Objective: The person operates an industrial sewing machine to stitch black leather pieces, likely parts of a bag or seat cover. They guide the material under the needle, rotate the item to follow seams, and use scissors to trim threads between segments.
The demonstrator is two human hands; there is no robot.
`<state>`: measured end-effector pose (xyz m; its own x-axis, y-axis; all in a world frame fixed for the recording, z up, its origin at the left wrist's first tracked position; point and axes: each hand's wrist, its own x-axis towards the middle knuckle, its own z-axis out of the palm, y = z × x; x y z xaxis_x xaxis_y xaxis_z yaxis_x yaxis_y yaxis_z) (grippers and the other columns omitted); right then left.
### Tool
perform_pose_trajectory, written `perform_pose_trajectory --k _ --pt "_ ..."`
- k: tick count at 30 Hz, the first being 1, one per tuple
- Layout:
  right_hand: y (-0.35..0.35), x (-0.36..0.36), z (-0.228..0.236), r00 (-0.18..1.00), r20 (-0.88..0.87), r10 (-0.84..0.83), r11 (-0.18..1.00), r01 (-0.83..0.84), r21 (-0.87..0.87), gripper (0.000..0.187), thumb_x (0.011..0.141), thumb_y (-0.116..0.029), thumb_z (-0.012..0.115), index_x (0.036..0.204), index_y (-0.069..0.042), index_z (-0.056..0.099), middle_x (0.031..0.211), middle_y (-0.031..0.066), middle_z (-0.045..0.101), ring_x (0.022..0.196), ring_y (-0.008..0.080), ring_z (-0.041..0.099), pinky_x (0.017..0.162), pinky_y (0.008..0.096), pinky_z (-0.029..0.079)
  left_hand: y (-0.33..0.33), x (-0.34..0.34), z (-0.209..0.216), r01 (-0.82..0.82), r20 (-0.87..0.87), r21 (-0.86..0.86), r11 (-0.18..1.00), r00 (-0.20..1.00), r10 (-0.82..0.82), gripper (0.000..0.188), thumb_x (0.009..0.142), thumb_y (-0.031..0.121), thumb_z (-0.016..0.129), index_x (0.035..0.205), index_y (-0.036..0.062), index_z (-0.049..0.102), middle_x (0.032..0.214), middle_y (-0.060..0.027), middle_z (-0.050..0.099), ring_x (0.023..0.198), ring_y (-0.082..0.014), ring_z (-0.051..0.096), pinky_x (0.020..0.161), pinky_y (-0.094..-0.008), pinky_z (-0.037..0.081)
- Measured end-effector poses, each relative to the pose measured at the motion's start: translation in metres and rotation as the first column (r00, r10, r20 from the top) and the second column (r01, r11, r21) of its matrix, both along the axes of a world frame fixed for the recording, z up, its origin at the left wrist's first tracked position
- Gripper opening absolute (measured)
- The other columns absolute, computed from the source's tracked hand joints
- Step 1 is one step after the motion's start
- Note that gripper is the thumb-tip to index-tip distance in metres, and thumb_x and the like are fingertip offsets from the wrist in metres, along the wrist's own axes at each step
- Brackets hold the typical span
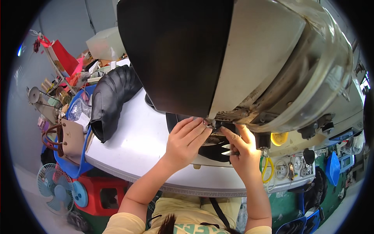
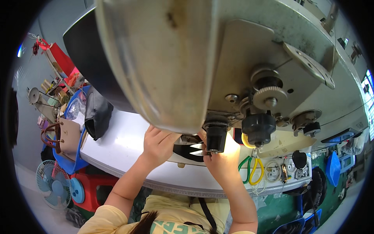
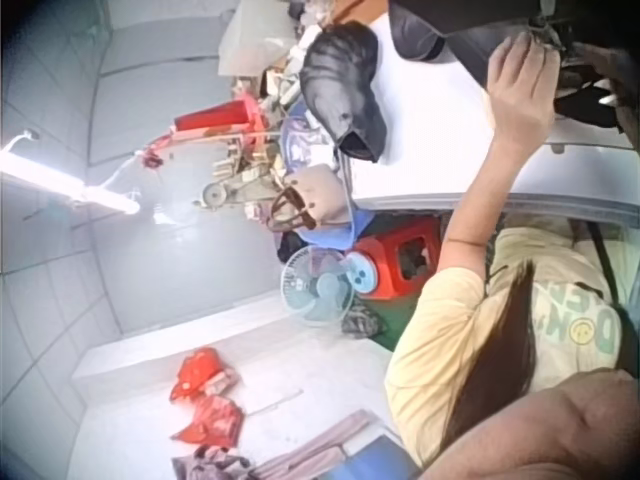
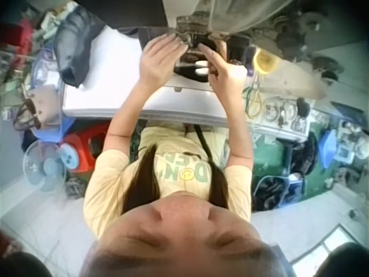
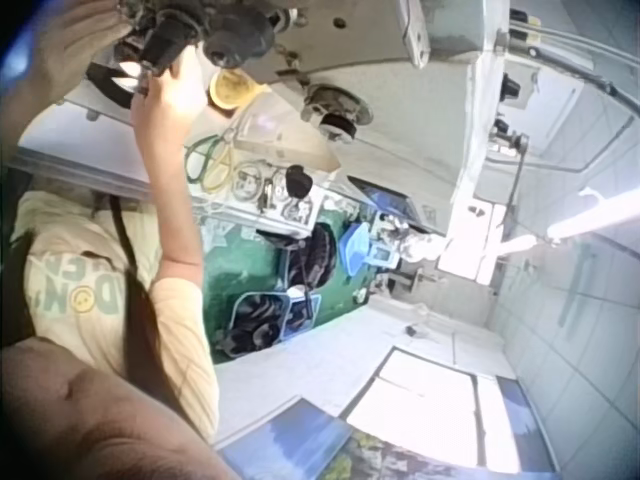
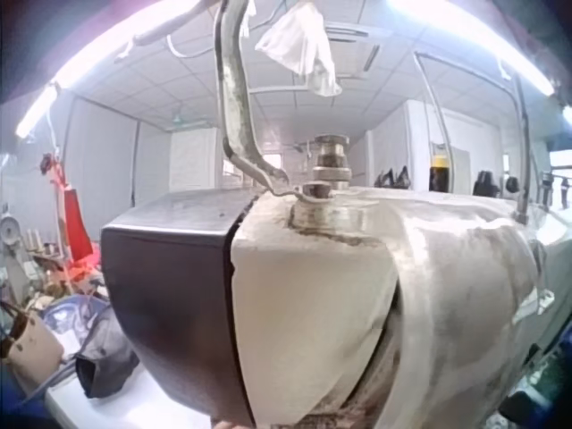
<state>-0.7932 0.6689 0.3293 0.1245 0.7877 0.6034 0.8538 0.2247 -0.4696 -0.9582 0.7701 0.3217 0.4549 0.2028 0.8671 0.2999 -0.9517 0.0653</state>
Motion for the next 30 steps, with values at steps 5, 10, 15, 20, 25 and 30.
perform_pose_trajectory --k 5,10,15,20,25,30 --pt "0.003 0.019 -0.008 0.999 0.048 0.015 0.998 -0.012 -0.055 0.069 0.063 0.019 0.052 0.120 -0.019 0.062 0.106 0.0059 0.058 0.076 0.0110 0.056 0.057 0.0217 0.047 -0.020 0.001 0.000 -0.042 -0.025 -0.109 0.993 0.999 0.040 0.027 0.074 0.001 0.062 0.101 0.0009 0.064 0.105 -0.0103 0.063 0.106 -0.0250 0.059 0.096 -0.0409 0.041" --pt "-0.015 -0.005 0.014 0.952 0.287 -0.109 0.992 0.087 0.088 0.052 0.062 0.006 0.065 0.110 -0.013 0.066 0.109 0.0090 0.061 0.071 0.0167 0.065 0.049 0.0270 0.046 -0.021 -0.018 -0.067 0.288 0.514 -0.708 0.644 0.836 0.191 0.037 0.084 0.009 0.061 0.119 0.0019 0.053 0.122 -0.0105 0.055 0.119 -0.0239 0.049 0.100 -0.0395 0.038" --pt "-0.022 -0.038 -0.009 0.927 0.374 0.024 0.971 -0.111 0.213 0.034 0.062 -0.006 0.071 0.095 -0.002 0.065 0.093 0.0081 0.065 0.054 0.0162 0.045 0.046 0.0265 0.038 0.020 -0.042 -0.111 0.760 0.893 0.097 -0.643 0.219 0.393 0.040 0.090 0.024 0.059 0.125 0.0058 0.048 0.126 -0.0122 0.052 0.120 -0.0264 0.047 0.100 -0.0403 0.039" --pt "-0.027 -0.041 -0.014 0.921 0.377 0.098 0.984 -0.147 0.104 0.040 0.064 -0.008 0.062 0.103 0.000 0.064 0.093 0.0094 0.065 0.061 0.0162 0.048 0.049 0.0261 0.040 0.034 -0.069 -0.079 0.711 0.825 -0.499 -0.496 0.565 -0.021 0.047 0.086 0.019 0.064 0.126 0.0016 0.047 0.125 -0.0122 0.054 0.116 -0.0257 0.051 0.098 -0.0404 0.042" --pt "-0.028 -0.042 -0.017 0.927 0.356 0.120 0.981 -0.166 0.101 0.042 0.063 -0.009 0.062 0.104 0.000 0.064 0.092 0.0095 0.065 0.061 0.0161 0.048 0.049 0.0265 0.040 0.027 -0.069 -0.071 0.725 0.768 -0.609 -0.322 0.640 -0.014 0.041 0.082 0.014 0.067 0.118 0.0011 0.052 0.116 -0.0116 0.058 0.108 -0.0277 0.056 0.095 -0.0426 0.044" --pt "-0.027 -0.040 -0.020 0.944 0.313 0.109 0.984 -0.147 0.101 0.043 0.062 -0.007 0.066 0.104 -0.001 0.064 0.092 0.0093 0.064 0.060 0.0168 0.049 0.049 0.0270 0.041 0.021 -0.066 -0.073 0.733 0.777 -0.576 -0.361 0.628 0.037 0.045 0.082 0.014 0.067 0.121 0.0017 0.049 0.119 -0.0112 0.056 0.112 -0.0271 0.054 0.095 -0.0419 0.044"
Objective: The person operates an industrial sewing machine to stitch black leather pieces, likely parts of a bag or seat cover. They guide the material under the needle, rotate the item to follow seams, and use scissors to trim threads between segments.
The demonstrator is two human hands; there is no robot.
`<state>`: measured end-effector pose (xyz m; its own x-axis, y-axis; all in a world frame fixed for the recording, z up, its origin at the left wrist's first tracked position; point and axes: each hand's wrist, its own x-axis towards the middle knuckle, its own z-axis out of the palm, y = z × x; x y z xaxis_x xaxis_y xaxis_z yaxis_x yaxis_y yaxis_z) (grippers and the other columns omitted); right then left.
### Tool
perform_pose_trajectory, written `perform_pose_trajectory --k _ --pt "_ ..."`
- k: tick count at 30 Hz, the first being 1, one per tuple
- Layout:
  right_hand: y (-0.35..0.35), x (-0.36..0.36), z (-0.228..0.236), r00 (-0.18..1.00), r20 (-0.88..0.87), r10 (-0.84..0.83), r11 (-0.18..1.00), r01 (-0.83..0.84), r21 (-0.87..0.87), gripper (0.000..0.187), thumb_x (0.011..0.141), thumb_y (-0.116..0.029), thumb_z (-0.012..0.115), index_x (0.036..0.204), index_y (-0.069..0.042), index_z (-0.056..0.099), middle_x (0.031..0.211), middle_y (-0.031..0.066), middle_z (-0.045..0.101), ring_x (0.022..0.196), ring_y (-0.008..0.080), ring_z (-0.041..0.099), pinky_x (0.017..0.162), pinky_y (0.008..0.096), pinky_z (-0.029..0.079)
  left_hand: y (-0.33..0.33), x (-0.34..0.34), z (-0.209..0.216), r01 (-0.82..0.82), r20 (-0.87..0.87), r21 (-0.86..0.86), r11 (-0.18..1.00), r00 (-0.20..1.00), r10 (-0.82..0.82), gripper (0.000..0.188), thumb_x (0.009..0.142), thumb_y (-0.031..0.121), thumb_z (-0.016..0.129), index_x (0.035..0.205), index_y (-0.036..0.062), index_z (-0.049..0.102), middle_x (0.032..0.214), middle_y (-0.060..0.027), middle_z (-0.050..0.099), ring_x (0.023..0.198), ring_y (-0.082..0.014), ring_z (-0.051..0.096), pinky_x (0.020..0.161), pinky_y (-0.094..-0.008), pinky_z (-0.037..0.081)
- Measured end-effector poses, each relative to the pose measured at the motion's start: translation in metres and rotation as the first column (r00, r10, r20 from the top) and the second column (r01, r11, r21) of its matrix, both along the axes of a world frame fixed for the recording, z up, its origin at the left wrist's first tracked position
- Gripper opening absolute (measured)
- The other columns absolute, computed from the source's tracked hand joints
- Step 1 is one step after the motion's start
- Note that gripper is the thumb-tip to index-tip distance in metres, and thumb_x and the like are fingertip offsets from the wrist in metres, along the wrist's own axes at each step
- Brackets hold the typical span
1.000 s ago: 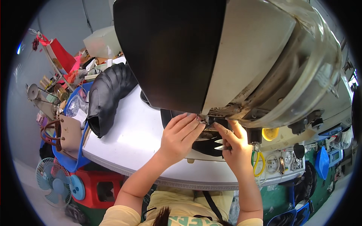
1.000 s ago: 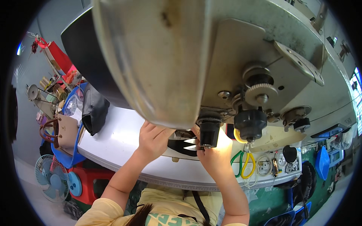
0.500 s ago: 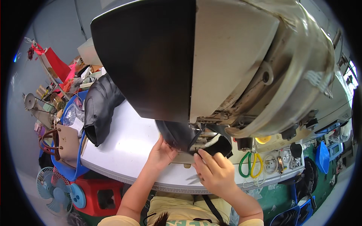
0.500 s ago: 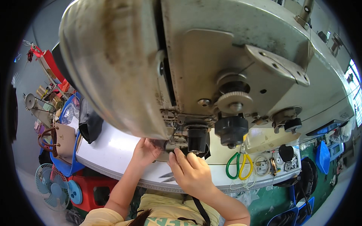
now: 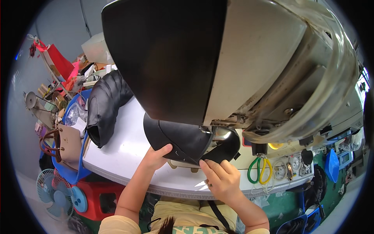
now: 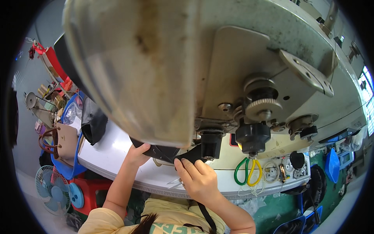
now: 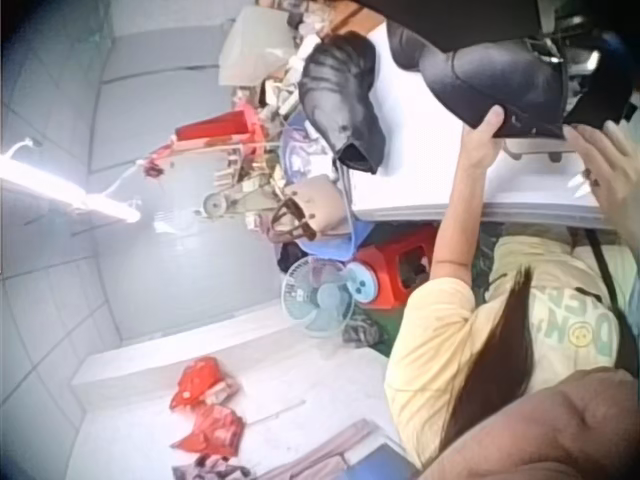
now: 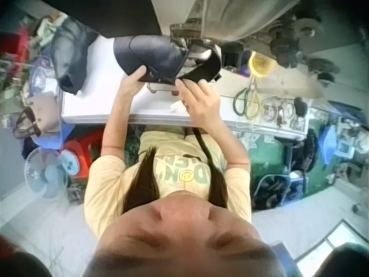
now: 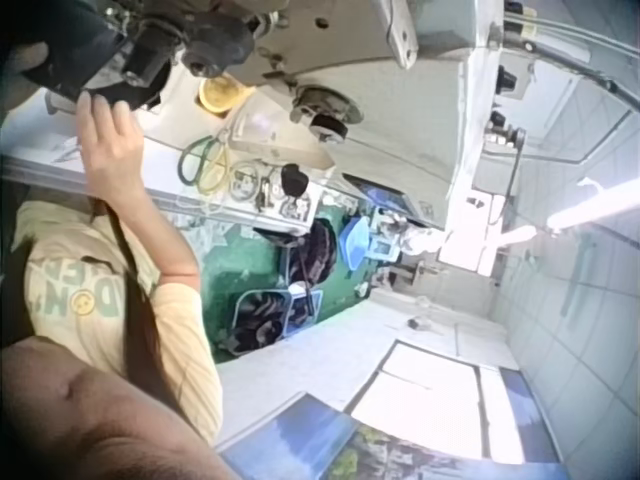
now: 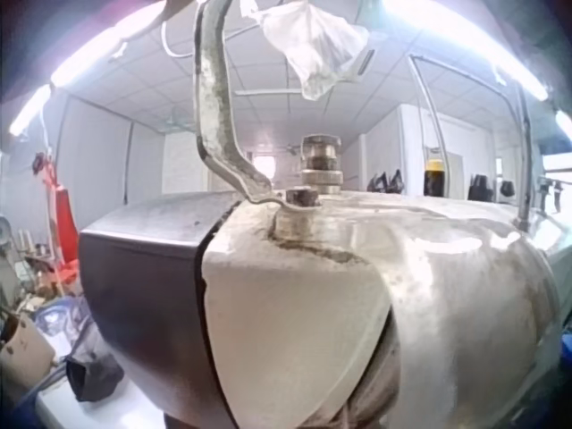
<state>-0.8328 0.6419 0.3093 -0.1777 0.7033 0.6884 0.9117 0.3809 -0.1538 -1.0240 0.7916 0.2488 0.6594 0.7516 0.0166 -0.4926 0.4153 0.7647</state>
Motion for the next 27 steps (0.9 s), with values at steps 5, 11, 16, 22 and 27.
perform_pose_trajectory --k 5,11,16,22,27 --pt "-0.001 0.002 0.000 0.999 -0.042 0.009 1.000 -0.010 -0.016 0.045 0.060 -0.004 0.068 0.105 -0.002 0.064 0.090 0.0082 0.063 0.059 0.0175 0.050 0.049 0.0277 0.041 -0.002 0.003 -0.002 -0.020 0.004 0.018 1.000 1.000 0.020 0.049 0.083 0.016 0.067 0.125 0.0015 0.046 0.122 -0.0112 0.054 0.114 -0.0266 0.053 0.097 -0.0415 0.042" --pt "-0.001 0.003 -0.001 0.997 -0.073 0.003 0.999 -0.005 -0.033 0.050 0.055 -0.003 0.067 0.105 -0.004 0.064 0.091 0.0066 0.062 0.060 0.0173 0.050 0.049 0.0281 0.042 -0.004 0.002 -0.004 -0.032 -0.006 0.016 0.999 0.999 0.032 0.050 0.084 0.016 0.066 0.127 0.0008 0.044 0.123 -0.0115 0.053 0.114 -0.0261 0.052 0.097 -0.0415 0.042" --pt "-0.004 0.016 0.006 0.989 -0.148 0.032 0.995 -0.046 -0.088 0.058 0.049 -0.001 0.067 0.106 -0.007 0.064 0.091 0.0034 0.062 0.060 0.0168 0.050 0.049 0.0286 0.042 -0.029 0.003 -0.001 -0.115 -0.033 0.073 0.991 0.992 0.118 0.050 0.085 0.012 0.064 0.129 0.0021 0.042 0.123 -0.0102 0.052 0.114 -0.0256 0.052 0.097 -0.0412 0.042" --pt "-0.003 0.021 0.001 0.980 -0.193 0.042 0.998 -0.049 -0.036 0.058 0.050 0.002 0.066 0.108 -0.009 0.064 0.088 0.0014 0.062 0.060 0.0159 0.052 0.049 0.0285 0.042 -0.042 0.007 0.007 -0.142 -0.020 0.076 0.987 0.989 0.144 0.050 0.085 0.010 0.061 0.130 0.0052 0.040 0.125 -0.0094 0.050 0.116 -0.0249 0.050 0.098 -0.0420 0.042" --pt "0.001 0.021 0.004 0.977 -0.212 0.022 0.999 -0.028 -0.026 0.059 0.051 0.003 0.064 0.108 -0.009 0.064 0.082 -0.0005 0.061 0.056 0.0130 0.052 0.047 0.0267 0.040 -0.039 0.009 0.013 -0.118 -0.021 0.044 0.992 0.993 0.119 0.049 0.085 0.009 0.062 0.129 0.0058 0.040 0.123 -0.0084 0.050 0.115 -0.0239 0.050 0.096 -0.0414 0.042"
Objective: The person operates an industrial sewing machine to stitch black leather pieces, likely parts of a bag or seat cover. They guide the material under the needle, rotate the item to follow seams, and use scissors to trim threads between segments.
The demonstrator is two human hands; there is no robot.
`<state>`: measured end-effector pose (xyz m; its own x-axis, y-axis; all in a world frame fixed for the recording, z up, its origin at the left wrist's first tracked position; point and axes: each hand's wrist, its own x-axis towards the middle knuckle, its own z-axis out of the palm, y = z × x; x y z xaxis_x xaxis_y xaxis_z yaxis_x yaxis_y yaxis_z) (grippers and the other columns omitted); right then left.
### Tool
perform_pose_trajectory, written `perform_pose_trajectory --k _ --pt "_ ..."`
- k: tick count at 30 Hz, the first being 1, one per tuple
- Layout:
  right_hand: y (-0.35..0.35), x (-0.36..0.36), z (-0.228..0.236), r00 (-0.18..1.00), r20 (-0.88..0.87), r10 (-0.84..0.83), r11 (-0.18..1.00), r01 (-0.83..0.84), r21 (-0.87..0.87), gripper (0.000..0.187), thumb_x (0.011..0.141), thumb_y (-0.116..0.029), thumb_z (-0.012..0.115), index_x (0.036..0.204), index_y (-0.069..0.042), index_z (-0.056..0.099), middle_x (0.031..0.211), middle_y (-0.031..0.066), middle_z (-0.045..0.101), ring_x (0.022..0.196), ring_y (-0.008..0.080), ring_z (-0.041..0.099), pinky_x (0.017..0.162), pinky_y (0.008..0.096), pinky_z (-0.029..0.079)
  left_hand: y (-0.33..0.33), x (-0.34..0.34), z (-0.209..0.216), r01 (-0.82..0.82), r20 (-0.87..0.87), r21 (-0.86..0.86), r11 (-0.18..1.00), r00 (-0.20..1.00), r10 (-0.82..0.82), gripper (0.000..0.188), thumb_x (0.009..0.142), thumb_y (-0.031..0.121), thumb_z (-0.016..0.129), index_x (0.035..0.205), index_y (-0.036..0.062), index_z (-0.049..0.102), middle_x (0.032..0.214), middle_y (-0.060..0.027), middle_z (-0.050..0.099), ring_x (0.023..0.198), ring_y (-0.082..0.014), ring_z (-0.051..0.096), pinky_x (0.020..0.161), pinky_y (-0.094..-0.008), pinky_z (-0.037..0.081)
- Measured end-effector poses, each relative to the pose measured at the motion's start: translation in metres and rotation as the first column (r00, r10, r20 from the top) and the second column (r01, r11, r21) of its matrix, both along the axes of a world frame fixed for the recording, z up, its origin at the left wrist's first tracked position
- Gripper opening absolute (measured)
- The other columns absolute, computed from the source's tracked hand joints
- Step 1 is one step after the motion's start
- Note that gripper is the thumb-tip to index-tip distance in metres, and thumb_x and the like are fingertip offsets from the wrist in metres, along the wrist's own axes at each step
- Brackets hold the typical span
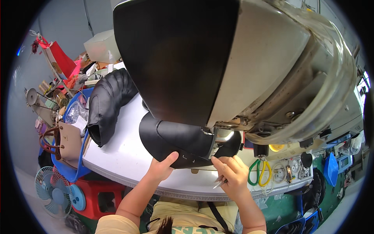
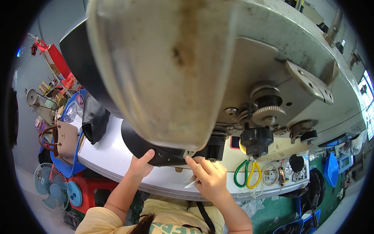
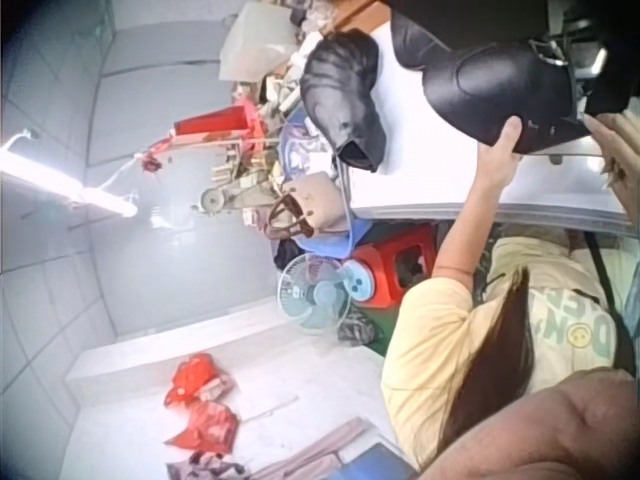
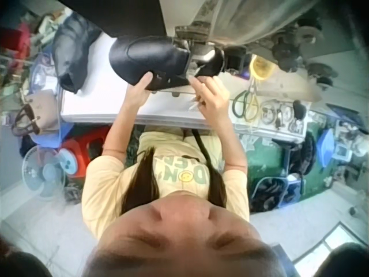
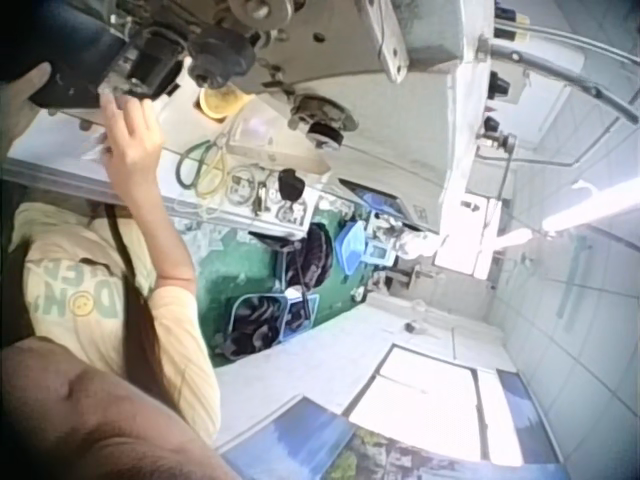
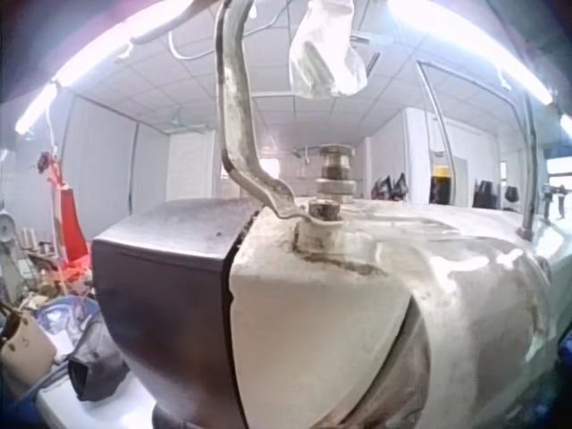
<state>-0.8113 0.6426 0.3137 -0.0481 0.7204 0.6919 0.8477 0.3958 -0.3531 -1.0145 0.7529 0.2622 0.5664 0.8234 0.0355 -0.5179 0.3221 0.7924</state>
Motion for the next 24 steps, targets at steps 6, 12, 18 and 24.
perform_pose_trajectory --k 6,12,18,24 --pt "0.005 0.005 0.001 0.998 -0.060 -0.005 1.000 0.006 0.012 0.058 0.050 0.005 0.063 0.106 -0.009 0.065 0.070 0.0006 0.059 0.049 0.0119 0.049 0.045 0.0249 0.039 -0.003 0.005 0.005 -0.050 -0.019 0.044 0.998 0.999 0.051 0.048 0.085 0.009 0.062 0.128 0.0061 0.041 0.122 -0.0082 0.050 0.113 -0.0233 0.051 0.095 -0.0411 0.043" --pt "0.007 0.006 -0.005 0.992 -0.125 -0.002 0.999 0.008 0.050 0.047 0.057 0.009 0.065 0.102 -0.007 0.067 0.079 0.0065 0.061 0.054 0.0136 0.047 0.046 0.0245 0.037 -0.006 0.007 0.007 -0.062 -0.006 0.061 0.996 0.998 0.063 0.046 0.086 0.007 0.061 0.128 0.0057 0.042 0.124 -0.0081 0.051 0.115 -0.0230 0.050 0.097 -0.0414 0.042" --pt "0.018 0.006 -0.015 0.988 -0.111 -0.110 0.976 0.129 0.176 0.036 0.067 0.000 0.074 0.103 -0.007 0.069 0.102 0.0120 0.060 0.047 0.0078 0.035 0.043 0.0210 0.034 -0.005 0.021 0.019 -0.110 0.035 0.014 0.994 0.993 0.109 0.043 0.086 0.003 0.057 0.127 0.0050 0.043 0.123 -0.0080 0.052 0.114 -0.0227 0.052 0.097 -0.0401 0.044" --pt "0.022 -0.011 -0.023 0.999 -0.010 -0.047 0.987 0.048 0.150 0.057 0.058 -0.022 0.085 0.110 -0.009 0.066 0.121 0.0165 0.055 0.048 0.0083 0.037 0.044 0.0213 0.036 -0.007 0.031 0.022 -0.102 0.083 -0.071 0.992 0.991 0.108 0.041 0.087 0.001 0.057 0.125 0.0064 0.045 0.121 -0.0072 0.053 0.112 -0.0203 0.053 0.096 -0.0364 0.045"
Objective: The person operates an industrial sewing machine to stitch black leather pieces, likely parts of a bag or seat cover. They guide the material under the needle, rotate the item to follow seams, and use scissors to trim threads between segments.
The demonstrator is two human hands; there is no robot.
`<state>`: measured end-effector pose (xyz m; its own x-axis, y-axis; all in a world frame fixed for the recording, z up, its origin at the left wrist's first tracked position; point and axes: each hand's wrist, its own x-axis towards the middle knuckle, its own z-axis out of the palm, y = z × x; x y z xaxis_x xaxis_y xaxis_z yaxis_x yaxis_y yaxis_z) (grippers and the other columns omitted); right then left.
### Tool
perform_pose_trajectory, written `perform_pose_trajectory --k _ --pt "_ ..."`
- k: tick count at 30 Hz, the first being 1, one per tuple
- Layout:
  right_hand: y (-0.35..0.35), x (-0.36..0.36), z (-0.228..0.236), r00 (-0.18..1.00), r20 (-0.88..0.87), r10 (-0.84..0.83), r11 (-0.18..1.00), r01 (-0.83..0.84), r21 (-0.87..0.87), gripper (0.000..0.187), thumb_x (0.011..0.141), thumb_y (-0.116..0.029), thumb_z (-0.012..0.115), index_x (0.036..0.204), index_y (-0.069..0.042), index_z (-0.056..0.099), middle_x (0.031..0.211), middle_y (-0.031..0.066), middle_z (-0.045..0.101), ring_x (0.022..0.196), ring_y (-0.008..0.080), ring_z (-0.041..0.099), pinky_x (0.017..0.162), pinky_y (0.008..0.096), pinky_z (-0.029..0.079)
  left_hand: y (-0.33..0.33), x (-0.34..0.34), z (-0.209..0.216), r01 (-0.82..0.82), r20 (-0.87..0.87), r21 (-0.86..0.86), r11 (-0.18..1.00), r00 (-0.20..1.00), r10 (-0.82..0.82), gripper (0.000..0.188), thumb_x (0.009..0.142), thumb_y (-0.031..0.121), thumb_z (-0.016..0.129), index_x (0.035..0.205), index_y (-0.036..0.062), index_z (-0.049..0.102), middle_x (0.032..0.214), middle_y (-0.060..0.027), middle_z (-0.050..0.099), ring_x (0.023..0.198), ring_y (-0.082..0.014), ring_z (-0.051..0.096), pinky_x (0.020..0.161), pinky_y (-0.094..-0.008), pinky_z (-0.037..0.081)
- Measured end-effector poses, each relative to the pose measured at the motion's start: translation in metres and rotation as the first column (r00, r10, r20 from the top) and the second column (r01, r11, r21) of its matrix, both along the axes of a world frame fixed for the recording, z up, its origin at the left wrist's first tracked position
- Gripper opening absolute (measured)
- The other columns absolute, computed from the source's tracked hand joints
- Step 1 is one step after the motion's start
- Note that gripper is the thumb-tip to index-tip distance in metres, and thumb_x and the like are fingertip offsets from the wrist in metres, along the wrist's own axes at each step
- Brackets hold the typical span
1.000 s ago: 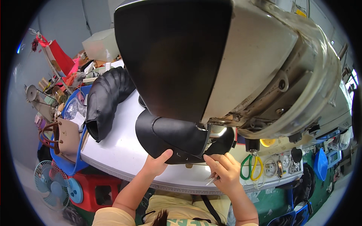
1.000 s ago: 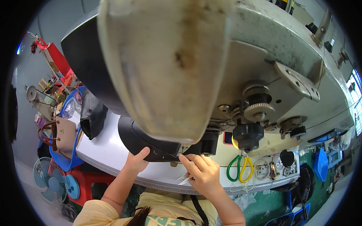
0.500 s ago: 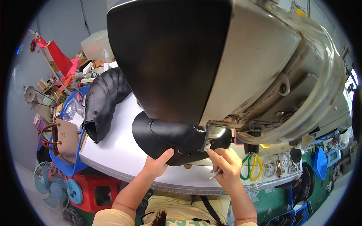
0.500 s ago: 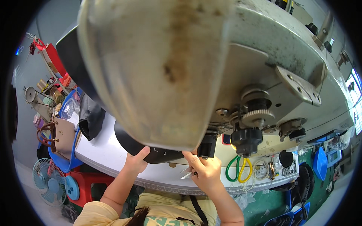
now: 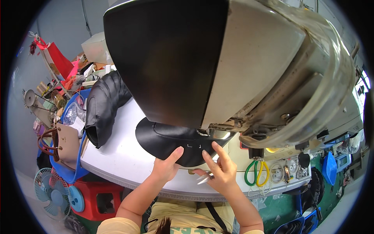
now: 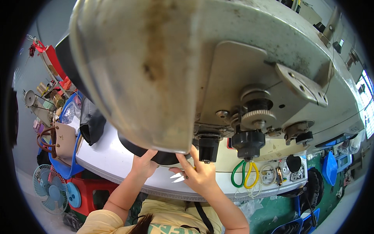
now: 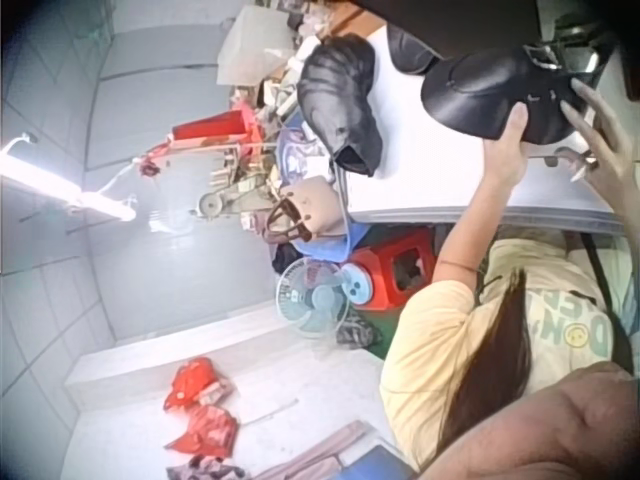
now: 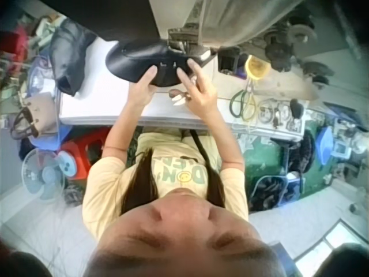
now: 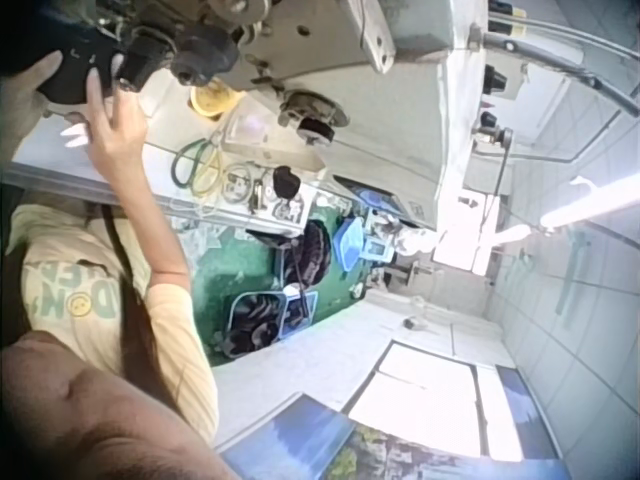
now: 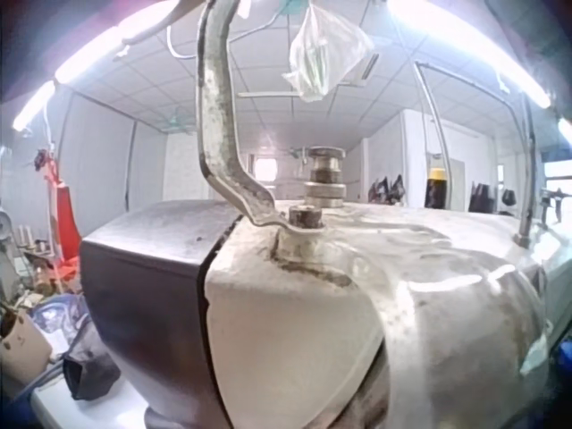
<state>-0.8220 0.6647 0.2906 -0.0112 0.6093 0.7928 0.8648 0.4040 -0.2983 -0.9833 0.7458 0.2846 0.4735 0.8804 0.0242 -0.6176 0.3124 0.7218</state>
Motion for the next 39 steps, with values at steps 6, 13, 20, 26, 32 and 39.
perform_pose_trajectory --k 6,13,20,26,32,39 --pt "0.001 0.001 -0.005 0.988 0.133 -0.077 0.997 0.073 0.035 0.061 0.053 -0.003 0.068 0.113 -0.009 0.064 0.126 0.0191 0.054 0.044 0.0127 0.049 0.039 0.0250 0.040 -0.011 0.006 0.007 -0.021 0.039 -0.013 1.000 0.999 0.021 0.038 0.088 0.001 0.057 0.123 0.0074 0.046 0.120 -0.0060 0.054 0.111 -0.0184 0.053 0.095 -0.0349 0.045" --pt "-0.003 0.008 0.019 0.998 0.066 -0.019 0.997 0.023 -0.070 0.062 0.050 0.003 0.064 0.112 -0.005 0.063 0.129 0.0166 0.053 0.065 0.0196 0.061 0.051 0.0290 0.049 -0.022 0.011 -0.009 -0.019 -0.029 0.069 0.997 0.999 0.021 0.039 0.092 0.017 0.054 0.129 0.0082 0.043 0.128 -0.0075 0.050 0.120 -0.0234 0.048 0.101 -0.0420 0.039" --pt "-0.002 0.012 0.030 1.000 0.026 0.016 0.998 -0.014 -0.059 0.062 0.047 0.009 0.062 0.107 -0.003 0.065 0.122 0.0191 0.057 0.058 0.0153 0.059 0.047 0.0240 0.047 0.024 -0.029 -0.005 0.375 0.413 -0.173 0.911 0.867 -0.279 0.061 0.095 0.046 0.040 0.136 0.0006 0.036 0.138 -0.0146 0.042 0.128 -0.0312 0.039 0.108 -0.0455 0.029" --pt "-0.004 0.007 0.030 0.996 0.073 -0.042 0.998 0.045 -0.043 0.062 0.046 0.006 0.063 0.106 -0.006 0.066 0.123 0.0154 0.057 0.060 0.0190 0.057 0.050 0.0275 0.047 0.041 -0.059 -0.020 0.278 0.067 -0.066 0.958 0.960 -0.274 0.060 0.085 0.022 0.061 0.133 -0.0048 0.037 0.132 -0.0212 0.047 0.120 -0.0325 0.048 0.103 -0.0472 0.038" --pt "-0.012 0.015 0.036 0.994 0.102 -0.041 0.994 0.050 -0.094 0.060 0.046 0.003 0.062 0.104 -0.009 0.068 0.123 0.0120 0.058 0.063 0.0212 0.056 0.052 0.0288 0.046 -0.024 -0.063 -0.012 0.179 -0.174 0.159 0.971 0.973 -0.151 0.052 0.084 0.017 0.061 0.126 -0.0045 0.040 0.100 -0.0193 0.061 0.068 -0.0286 0.066 0.050 -0.0360 0.056" --pt "-0.010 0.028 0.040 0.997 -0.067 0.036 0.981 -0.048 -0.189 0.061 0.051 0.012 0.054 0.107 -0.010 0.068 0.122 0.0120 0.059 0.094 0.0289 0.062 0.077 0.0323 0.048 -0.050 -0.047 -0.011 0.173 -0.245 0.164 0.971 0.961 -0.130 0.050 0.087 0.017 0.057 0.128 -0.0048 0.038 0.105 -0.0209 0.060 0.075 -0.0300 0.065 0.055 -0.0383 0.057"
